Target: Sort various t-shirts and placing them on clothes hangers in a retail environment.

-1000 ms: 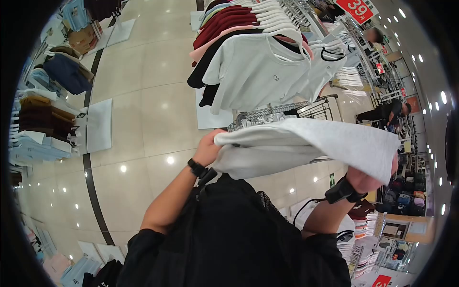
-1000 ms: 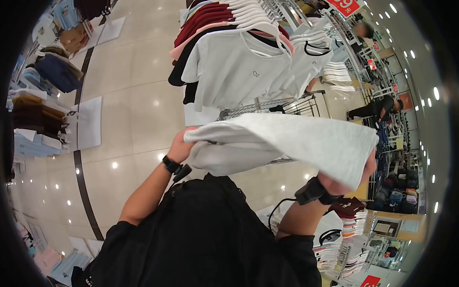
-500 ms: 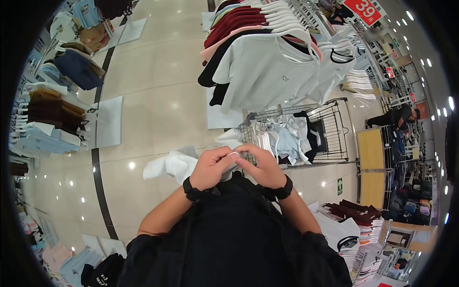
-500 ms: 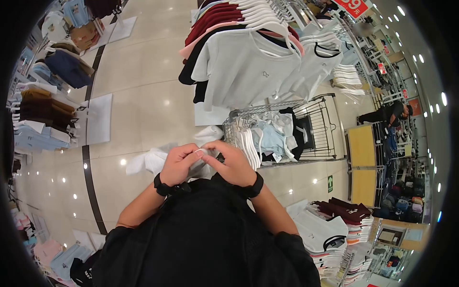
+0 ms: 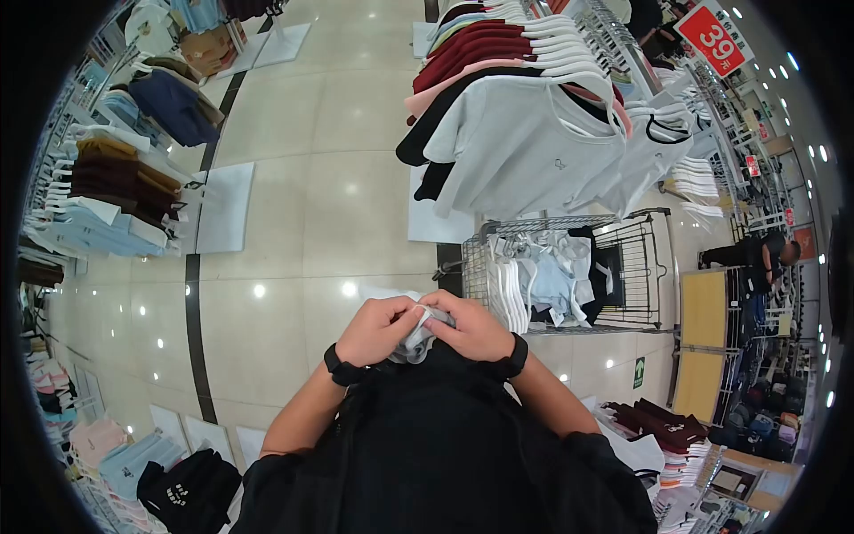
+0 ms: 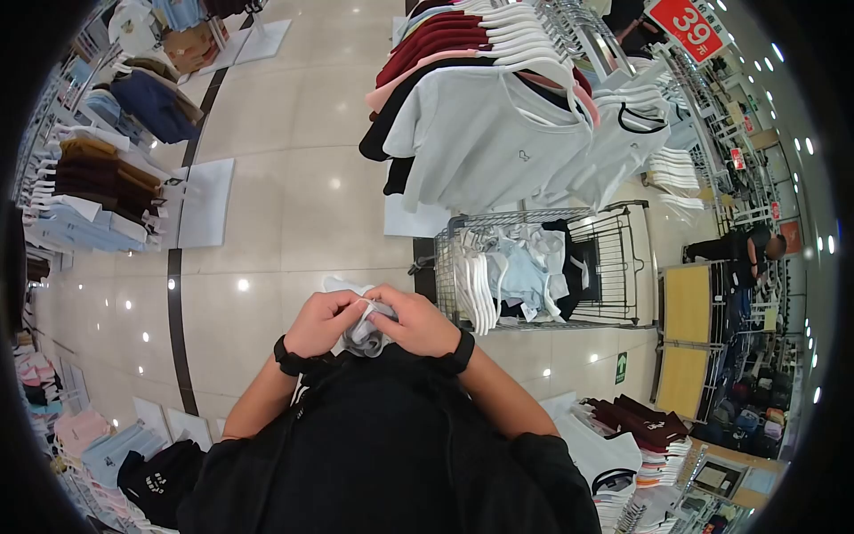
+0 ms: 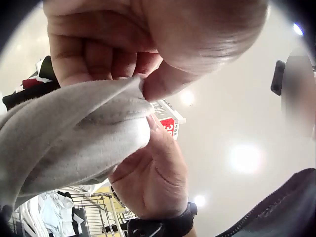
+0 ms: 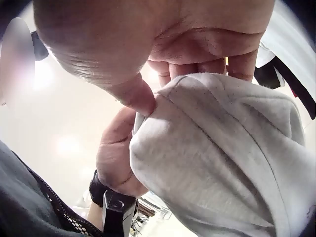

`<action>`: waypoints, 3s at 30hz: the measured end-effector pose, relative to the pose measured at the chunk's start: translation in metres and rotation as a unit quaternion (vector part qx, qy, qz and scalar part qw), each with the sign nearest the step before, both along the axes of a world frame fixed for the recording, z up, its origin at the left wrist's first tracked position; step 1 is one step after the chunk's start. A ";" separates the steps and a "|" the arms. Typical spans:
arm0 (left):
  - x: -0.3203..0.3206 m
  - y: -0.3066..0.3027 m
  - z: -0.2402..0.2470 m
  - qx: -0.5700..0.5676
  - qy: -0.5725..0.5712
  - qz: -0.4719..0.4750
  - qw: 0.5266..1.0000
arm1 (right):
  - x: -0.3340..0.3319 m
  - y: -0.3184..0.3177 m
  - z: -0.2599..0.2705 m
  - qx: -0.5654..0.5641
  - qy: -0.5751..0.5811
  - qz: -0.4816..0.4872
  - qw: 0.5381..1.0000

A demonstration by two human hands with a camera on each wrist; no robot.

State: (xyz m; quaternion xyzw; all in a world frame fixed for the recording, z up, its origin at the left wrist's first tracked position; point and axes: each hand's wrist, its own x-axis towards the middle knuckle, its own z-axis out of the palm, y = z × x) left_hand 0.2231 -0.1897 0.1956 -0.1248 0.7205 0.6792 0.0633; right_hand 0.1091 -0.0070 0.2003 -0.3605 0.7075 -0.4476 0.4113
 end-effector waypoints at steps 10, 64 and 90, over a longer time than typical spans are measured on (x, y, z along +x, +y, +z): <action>-0.033 0.031 -0.058 0.294 -0.017 -0.120 0.948 | -0.035 0.048 -0.014 -0.057 0.017 -0.027 0.998; -0.126 0.168 -0.130 -0.465 -0.065 0.166 0.867 | -0.218 0.283 -0.231 0.157 0.179 -0.061 0.969; -0.168 0.234 -0.192 0.123 -0.034 0.284 0.950 | -0.162 0.294 -0.293 0.149 0.033 -0.638 0.755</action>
